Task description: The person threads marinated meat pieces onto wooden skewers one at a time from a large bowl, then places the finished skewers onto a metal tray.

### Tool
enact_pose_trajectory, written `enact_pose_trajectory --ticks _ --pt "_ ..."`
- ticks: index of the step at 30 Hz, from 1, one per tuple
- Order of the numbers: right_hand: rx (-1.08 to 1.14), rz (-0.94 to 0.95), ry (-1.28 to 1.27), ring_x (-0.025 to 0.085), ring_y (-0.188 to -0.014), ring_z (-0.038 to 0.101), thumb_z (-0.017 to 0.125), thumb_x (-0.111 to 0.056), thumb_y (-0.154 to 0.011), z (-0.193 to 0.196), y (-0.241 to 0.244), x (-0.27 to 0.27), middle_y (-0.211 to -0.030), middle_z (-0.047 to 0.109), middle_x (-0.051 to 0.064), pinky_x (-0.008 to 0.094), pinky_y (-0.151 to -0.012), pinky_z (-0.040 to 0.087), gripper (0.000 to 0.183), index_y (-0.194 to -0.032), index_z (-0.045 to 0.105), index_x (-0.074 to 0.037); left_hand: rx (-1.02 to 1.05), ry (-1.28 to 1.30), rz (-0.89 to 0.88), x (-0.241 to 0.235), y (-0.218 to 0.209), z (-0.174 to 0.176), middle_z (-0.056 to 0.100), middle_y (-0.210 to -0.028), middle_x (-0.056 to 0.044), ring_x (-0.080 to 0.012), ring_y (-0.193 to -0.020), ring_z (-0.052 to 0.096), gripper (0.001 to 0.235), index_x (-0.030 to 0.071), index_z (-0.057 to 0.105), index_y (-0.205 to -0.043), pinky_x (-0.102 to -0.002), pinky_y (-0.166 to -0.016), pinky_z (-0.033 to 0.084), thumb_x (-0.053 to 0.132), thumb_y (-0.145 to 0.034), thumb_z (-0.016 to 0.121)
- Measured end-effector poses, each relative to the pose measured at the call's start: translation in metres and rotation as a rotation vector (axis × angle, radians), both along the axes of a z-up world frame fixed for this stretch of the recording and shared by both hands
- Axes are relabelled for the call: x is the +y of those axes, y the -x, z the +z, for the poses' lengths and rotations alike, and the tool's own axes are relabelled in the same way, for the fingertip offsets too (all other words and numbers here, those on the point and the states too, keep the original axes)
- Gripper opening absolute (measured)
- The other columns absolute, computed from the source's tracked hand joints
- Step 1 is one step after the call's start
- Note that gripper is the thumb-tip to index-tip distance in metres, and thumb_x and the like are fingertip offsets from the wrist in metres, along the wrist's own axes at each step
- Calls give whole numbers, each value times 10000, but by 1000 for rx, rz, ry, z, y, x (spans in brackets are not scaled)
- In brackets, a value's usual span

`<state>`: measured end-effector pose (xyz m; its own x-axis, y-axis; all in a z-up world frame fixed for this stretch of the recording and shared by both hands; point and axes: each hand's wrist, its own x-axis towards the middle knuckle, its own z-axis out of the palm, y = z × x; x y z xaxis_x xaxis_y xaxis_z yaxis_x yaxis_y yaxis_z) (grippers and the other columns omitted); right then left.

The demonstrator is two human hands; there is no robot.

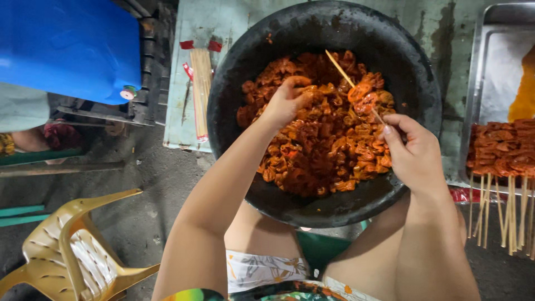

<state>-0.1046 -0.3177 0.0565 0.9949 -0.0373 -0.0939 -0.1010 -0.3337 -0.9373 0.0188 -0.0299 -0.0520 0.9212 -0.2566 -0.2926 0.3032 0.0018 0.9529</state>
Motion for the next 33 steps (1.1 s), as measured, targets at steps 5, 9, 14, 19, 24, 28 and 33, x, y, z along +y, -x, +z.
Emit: enact_pose_trajectory --ticks 5,9,14,19,24,28,33 --pt "178 -18 -9 78 -656 532 641 -140 -1038 10 5 10 -841 675 6 258 -573 435 226 -1227 723 -48 77 419 94 25 15 18 710 -1189 -108 -184 -1066 687 234 23 596 -1204 -336 -922 580 37 -988 686" --pt "131 51 89 94 -653 567 648 -145 -1024 16 5 15 -813 701 26 266 -591 463 219 -1206 732 -57 135 440 203 31 27 44 687 -1164 -80 -195 -1042 662 275 36 592 -1245 -346 -887 567 34 -984 681" --pt "121 95 115 83 -715 605 655 -144 -1016 14 6 17 -818 716 50 268 -630 486 218 -1198 741 -60 147 560 261 31 30 62 676 -1199 -59 -178 -1076 664 350 42 589 -1294 -364 -961 581 40 -956 683" --pt "57 112 140 88 -749 634 659 -144 -1015 10 6 14 -832 732 58 260 -686 500 229 -1210 737 -54 149 651 281 37 28 54 680 -1202 -57 -179 -1075 660 341 15 600 -1309 -384 -992 581 85 -986 679" --pt "27 100 179 94 -760 639 672 -145 -1011 10 6 11 -850 737 62 259 -707 500 221 -1197 741 -47 134 633 272 39 24 45 684 -1139 -58 -193 -1040 683 246 46 633 -1224 -378 -982 582 80 -988 693" --pt "43 99 172 95 -759 641 674 -151 -1010 12 7 13 -859 746 72 263 -701 500 223 -1200 742 -58 179 643 293 34 26 52 685 -1083 -31 -175 -1011 685 169 77 639 -1152 -377 -950 586 91 -994 696" --pt "39 99 203 98 -745 651 680 -154 -1008 15 7 14 -865 753 80 269 -684 503 217 -1196 744 -67 144 614 285 28 30 67 712 -1052 -41 -185 -994 694 138 88 635 -1119 -357 -899 586 106 -992 685"
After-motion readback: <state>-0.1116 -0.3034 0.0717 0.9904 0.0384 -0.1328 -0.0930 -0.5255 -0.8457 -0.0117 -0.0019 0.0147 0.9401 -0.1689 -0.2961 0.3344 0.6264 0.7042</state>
